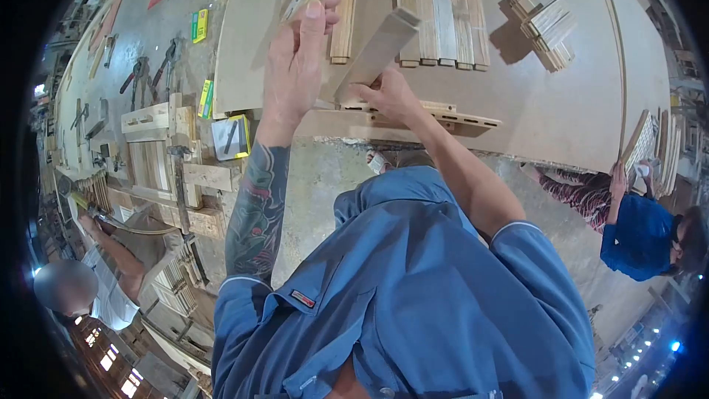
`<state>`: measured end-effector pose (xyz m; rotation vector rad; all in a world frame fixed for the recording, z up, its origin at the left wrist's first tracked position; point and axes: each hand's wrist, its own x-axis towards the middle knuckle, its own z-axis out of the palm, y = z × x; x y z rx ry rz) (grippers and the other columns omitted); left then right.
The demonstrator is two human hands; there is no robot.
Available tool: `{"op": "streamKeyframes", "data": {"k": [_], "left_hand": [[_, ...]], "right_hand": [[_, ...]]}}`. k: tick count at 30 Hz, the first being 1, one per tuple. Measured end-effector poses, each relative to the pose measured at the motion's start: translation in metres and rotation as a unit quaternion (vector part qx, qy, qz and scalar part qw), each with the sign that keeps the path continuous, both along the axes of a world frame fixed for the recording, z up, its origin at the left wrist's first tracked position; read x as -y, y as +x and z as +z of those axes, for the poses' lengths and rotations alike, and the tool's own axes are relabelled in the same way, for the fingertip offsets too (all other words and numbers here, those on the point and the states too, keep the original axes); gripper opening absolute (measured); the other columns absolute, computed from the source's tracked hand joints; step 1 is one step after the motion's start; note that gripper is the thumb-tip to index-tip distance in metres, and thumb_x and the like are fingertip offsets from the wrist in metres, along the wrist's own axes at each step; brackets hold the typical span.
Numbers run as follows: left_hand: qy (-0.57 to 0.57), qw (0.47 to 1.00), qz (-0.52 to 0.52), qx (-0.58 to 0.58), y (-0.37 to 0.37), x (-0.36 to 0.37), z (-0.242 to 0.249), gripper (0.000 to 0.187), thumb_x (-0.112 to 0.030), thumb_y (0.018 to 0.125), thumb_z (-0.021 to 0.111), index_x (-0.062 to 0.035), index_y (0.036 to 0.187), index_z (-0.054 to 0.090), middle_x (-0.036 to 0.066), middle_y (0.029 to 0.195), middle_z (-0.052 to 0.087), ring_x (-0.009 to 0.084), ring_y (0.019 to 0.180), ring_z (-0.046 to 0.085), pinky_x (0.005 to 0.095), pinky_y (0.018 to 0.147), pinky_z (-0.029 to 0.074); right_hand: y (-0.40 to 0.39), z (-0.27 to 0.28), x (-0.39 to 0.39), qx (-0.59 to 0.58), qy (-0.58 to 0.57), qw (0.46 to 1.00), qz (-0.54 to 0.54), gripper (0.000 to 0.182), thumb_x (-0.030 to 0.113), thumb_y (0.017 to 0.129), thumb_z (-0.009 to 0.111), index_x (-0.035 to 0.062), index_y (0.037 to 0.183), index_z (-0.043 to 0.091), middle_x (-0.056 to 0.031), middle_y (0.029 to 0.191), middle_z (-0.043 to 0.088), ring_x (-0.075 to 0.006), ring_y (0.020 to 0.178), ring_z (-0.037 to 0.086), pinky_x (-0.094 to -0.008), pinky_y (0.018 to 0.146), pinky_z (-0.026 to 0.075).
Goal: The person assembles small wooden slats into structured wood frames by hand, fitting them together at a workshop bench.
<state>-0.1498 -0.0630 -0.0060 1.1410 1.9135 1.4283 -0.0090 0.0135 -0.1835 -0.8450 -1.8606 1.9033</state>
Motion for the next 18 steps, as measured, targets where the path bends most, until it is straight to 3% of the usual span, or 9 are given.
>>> {"op": "streamKeyframes", "data": {"k": [2,6,8,11,13,14,15,16,18], "left_hand": [[0.001,1.0,0.008,-0.01,0.002,0.001,0.001,0.062,-0.052,0.104,0.04,0.0015,0.122,0.065,0.018,0.105,0.07,0.0229,0.099,0.064,0.034,0.091,0.049],[-0.017,0.999,-0.002,-0.042,0.003,0.003,0.007,0.063,-0.055,0.103,0.041,-0.0003,0.124,0.065,0.018,0.102,0.07,0.0232,0.098,0.065,0.0338,0.089,0.048],[-0.032,0.999,-0.005,-0.038,0.005,0.003,0.006,0.064,-0.056,0.102,0.042,-0.0007,0.125,0.065,0.018,0.102,0.07,0.0232,0.097,0.064,0.0336,0.089,0.048],[-0.016,0.998,-0.048,-0.044,0.007,0.004,0.003,0.063,-0.055,0.101,0.045,-0.0006,0.124,0.064,0.019,0.108,0.069,0.0277,0.1,0.065,0.0356,0.088,0.049],[-0.066,0.973,-0.128,-0.181,0.01,0.002,0.002,0.06,-0.055,0.098,0.05,-0.0023,0.12,0.067,0.017,0.11,0.069,0.0316,0.1,0.065,0.0395,0.086,0.049],[-0.059,0.973,-0.122,-0.187,0.011,0.0,0.003,0.06,-0.055,0.098,0.05,-0.0023,0.12,0.067,0.017,0.11,0.069,0.0316,0.1,0.065,0.0395,0.086,0.049],[-0.087,0.948,-0.128,-0.278,0.017,0.002,0.004,0.058,-0.055,0.097,0.052,-0.0033,0.117,0.068,0.015,0.108,0.068,0.0324,0.098,0.064,0.0417,0.084,0.049],[-0.118,0.914,-0.136,-0.364,0.022,0.005,0.004,0.056,-0.055,0.095,0.054,-0.0044,0.113,0.069,0.014,0.106,0.068,0.0331,0.096,0.064,0.044,0.082,0.048],[-0.124,0.911,-0.123,-0.373,0.022,0.007,0.001,0.055,-0.056,0.094,0.055,-0.0055,0.111,0.07,0.013,0.101,0.066,0.0323,0.093,0.064,0.044,0.081,0.048]], "right_hand": [[0.006,-0.003,0.003,0.055,0.077,0.994,0.049,0.031,0.015,0.086,0.072,-0.0021,0.112,0.069,-0.0152,0.098,0.074,-0.0193,0.085,0.071,-0.0337,0.077,0.056],[0.014,0.002,0.013,0.02,0.184,0.979,0.09,0.027,0.014,0.086,0.071,0.0051,0.111,0.071,-0.0181,0.094,0.073,-0.0272,0.081,0.073,-0.0367,0.072,0.056],[0.015,0.009,0.024,0.04,0.311,0.946,0.081,0.015,0.011,0.086,0.068,0.0082,0.099,0.073,-0.0197,0.085,0.071,-0.0362,0.077,0.069,-0.0414,0.067,0.055],[0.012,0.024,0.035,0.14,0.358,0.916,0.114,0.007,0.01,0.085,0.066,0.0068,0.089,0.069,-0.0192,0.078,0.068,-0.041,0.072,0.065,-0.0469,0.063,0.052],[0.018,-0.003,0.04,0.082,0.326,0.939,0.079,0.006,0.01,0.084,0.066,0.0072,0.089,0.068,-0.0191,0.078,0.067,-0.0411,0.073,0.065,-0.0477,0.064,0.051],[0.015,-0.02,0.037,0.019,0.297,0.953,0.045,0.006,0.01,0.082,0.067,0.0076,0.088,0.067,-0.019,0.078,0.067,-0.0411,0.074,0.065,-0.0485,0.064,0.051],[0.012,-0.03,0.039,-0.013,0.222,0.975,0.021,0.013,0.016,0.08,0.069,0.0087,0.09,0.067,-0.0192,0.088,0.069,-0.0395,0.082,0.066,-0.0496,0.068,0.051],[0.012,-0.008,0.035,-0.015,0.222,0.975,0.02,0.013,0.016,0.08,0.069,0.0087,0.09,0.067,-0.0192,0.088,0.069,-0.0395,0.082,0.066,-0.0496,0.068,0.051],[0.018,0.04,0.005,0.073,0.181,0.968,0.159,0.022,0.025,0.084,0.066,0.0082,0.097,0.069,-0.0208,0.093,0.068,-0.0388,0.09,0.066,-0.0489,0.075,0.052]]}}
